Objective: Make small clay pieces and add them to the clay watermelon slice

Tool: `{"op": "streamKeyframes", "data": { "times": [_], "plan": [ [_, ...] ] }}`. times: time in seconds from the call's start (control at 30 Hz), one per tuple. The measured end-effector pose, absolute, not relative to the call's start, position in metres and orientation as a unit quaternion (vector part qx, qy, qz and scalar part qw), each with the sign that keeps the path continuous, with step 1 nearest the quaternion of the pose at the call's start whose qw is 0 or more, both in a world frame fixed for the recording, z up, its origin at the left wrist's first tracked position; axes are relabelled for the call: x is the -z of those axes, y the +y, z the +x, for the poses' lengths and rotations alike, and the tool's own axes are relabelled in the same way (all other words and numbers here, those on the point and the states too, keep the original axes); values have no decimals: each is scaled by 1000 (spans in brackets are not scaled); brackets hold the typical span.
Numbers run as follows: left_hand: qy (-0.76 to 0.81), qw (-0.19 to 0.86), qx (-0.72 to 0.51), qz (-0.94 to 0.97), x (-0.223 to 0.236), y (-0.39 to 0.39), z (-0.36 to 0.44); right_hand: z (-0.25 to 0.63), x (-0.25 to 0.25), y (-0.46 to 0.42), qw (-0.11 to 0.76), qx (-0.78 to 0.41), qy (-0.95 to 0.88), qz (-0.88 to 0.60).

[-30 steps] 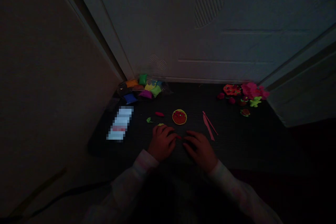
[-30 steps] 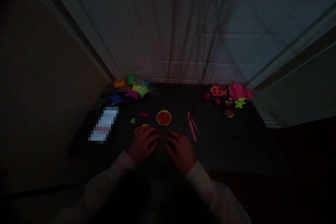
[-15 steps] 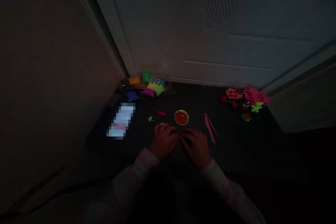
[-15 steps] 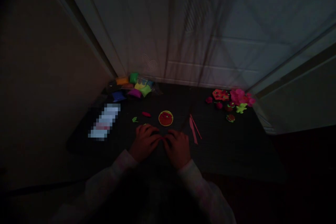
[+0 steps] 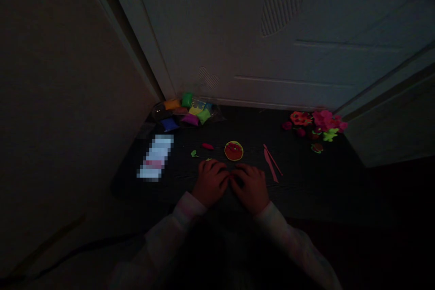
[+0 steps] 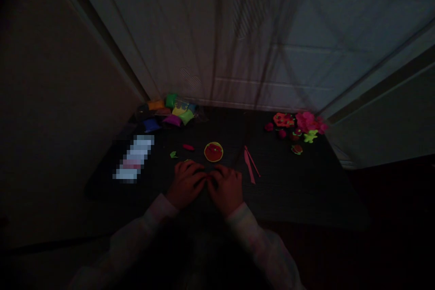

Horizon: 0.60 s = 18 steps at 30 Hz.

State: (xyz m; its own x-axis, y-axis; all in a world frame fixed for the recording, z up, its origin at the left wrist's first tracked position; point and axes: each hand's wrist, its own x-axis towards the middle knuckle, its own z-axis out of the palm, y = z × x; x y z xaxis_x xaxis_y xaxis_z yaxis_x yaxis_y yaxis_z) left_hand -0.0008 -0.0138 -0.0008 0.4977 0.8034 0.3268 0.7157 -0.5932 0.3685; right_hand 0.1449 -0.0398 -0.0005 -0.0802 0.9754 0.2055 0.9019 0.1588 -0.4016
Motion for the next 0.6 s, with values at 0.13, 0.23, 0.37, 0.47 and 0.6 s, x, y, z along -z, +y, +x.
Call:
{"op": "streamKeyframes", "data": {
  "times": [0.13,0.23,0.37,0.47,0.6],
  "plan": [
    [440,90,-239,861,1,-14,-1,145,0,-39,214,-94,-730,-642],
    [439,88,-242,861,0,-14,-1,145,-1,-39,214,-98,-727,-645],
    [438,93,-239,861,-2,-13,-1,145,-2,-39,216,-105,-727,-643],
    [441,89,-241,860,-1,-13,-1,146,-3,-40,223,-111,-726,-640],
    [442,85,-244,859,0,-13,-1,145,-3,-39,220,-113,-727,-640]
  ]
}}
